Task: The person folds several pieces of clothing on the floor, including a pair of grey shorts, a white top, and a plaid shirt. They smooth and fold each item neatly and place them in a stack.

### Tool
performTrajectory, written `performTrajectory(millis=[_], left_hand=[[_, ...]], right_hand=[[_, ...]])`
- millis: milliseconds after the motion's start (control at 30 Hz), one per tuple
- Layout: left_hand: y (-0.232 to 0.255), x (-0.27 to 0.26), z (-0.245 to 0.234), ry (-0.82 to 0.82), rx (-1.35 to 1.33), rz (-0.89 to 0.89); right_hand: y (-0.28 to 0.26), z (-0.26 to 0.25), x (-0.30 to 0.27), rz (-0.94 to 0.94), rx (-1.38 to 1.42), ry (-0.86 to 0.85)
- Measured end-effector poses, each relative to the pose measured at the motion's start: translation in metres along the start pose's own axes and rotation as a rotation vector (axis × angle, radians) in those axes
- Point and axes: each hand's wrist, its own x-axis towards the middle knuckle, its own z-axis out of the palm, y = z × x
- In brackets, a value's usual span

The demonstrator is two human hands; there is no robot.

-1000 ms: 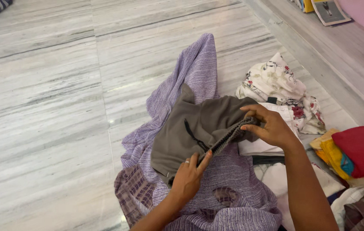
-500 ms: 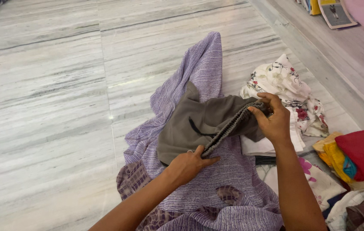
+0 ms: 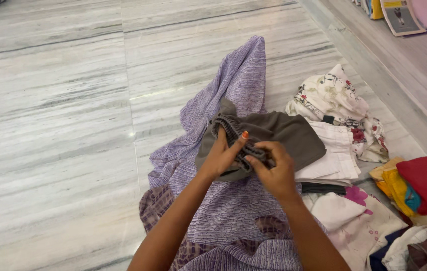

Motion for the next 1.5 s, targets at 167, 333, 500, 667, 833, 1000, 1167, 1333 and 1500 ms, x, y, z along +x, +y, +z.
performTrajectory(millis=[167,333,500,667,833,1000,1167,1333,1500], left_hand=[[0.025,-0.006,-0.005,0.108,0.283,0.135],[0.098,0.010,-0.026,0.163,0.043,0.108],[0.197,0.012,-0.021,0.133,-0.348,0.349],[0.253,0.001,-0.003,0.074,-0.428,0.528],[0.271,0.000,0.005,0.080,-0.511,0.583],[0.264,0.000,0.000,0.097,-0.582,0.554],[0.264,-0.008,-0.003,0.085,-0.611,0.486],[0.261,-0.013,0.007,0.074,-0.664,0.463],[0.257,-0.011,0.023,0.059,-0.702,0.540]], right_hand=[[-0.006,0.005,-0.016,-0.106,0.066,-0.124],[0.024,-0.016,-0.011,-0.161,0.033,-0.057],[0.047,-0.015,-0.001,0.140,-0.112,0.021],[0.042,0.012,-0.008,0.041,0.077,-0.034],[0.021,0.018,-0.027,-0.184,0.281,0.062],[0.022,0.011,-0.049,-0.452,0.135,0.172],[0.036,-0.003,-0.024,0.094,-0.220,-0.031],[0.022,-0.005,0.009,-0.064,-0.437,0.118],[0.007,0.033,0.004,-0.256,-0.462,0.164]])
